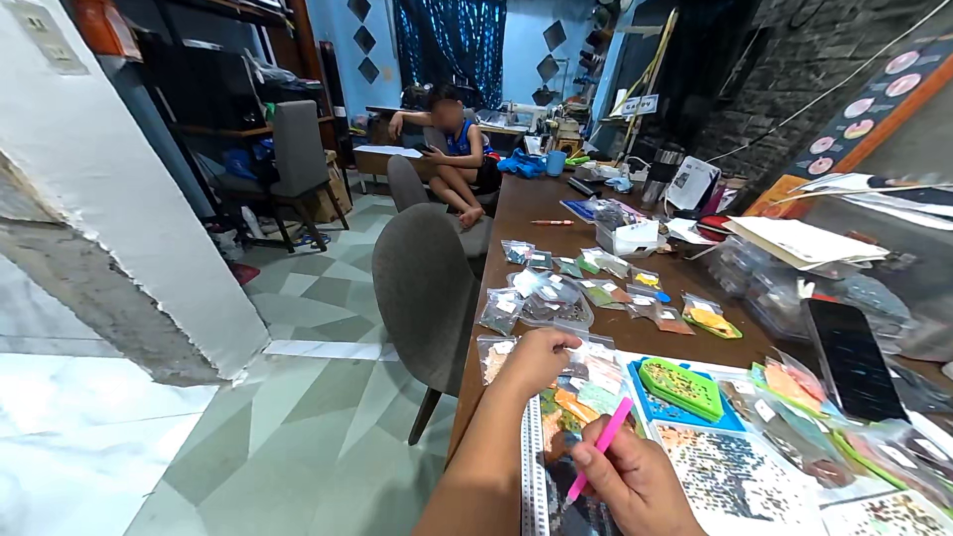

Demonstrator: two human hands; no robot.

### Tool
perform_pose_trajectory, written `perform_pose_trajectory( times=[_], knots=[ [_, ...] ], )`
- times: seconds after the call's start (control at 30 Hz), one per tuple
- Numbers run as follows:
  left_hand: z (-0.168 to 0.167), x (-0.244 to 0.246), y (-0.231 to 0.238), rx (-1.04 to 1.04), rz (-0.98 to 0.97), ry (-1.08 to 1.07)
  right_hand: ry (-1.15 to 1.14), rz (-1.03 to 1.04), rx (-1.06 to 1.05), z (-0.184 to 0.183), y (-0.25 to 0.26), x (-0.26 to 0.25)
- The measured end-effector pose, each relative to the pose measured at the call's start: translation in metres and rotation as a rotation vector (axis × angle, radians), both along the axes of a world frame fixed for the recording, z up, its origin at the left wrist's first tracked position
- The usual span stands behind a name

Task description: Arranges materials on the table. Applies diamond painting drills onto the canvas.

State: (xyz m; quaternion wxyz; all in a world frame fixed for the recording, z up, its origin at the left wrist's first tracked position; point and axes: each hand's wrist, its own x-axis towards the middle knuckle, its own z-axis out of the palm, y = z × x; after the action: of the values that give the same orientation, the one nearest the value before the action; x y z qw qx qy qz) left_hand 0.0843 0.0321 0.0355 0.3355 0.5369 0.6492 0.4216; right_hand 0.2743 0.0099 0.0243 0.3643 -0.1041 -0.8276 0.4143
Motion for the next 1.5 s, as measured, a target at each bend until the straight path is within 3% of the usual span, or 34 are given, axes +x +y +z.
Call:
perform_pose_trajectory(
  times=[1.5],
  knots=[
    [0.0032, 0.0022, -0.0034, 0.012, 0.011, 0.027, -0.045, 0.131, 0.044, -0.0035, 0.0002, -0.0027]
  ],
)
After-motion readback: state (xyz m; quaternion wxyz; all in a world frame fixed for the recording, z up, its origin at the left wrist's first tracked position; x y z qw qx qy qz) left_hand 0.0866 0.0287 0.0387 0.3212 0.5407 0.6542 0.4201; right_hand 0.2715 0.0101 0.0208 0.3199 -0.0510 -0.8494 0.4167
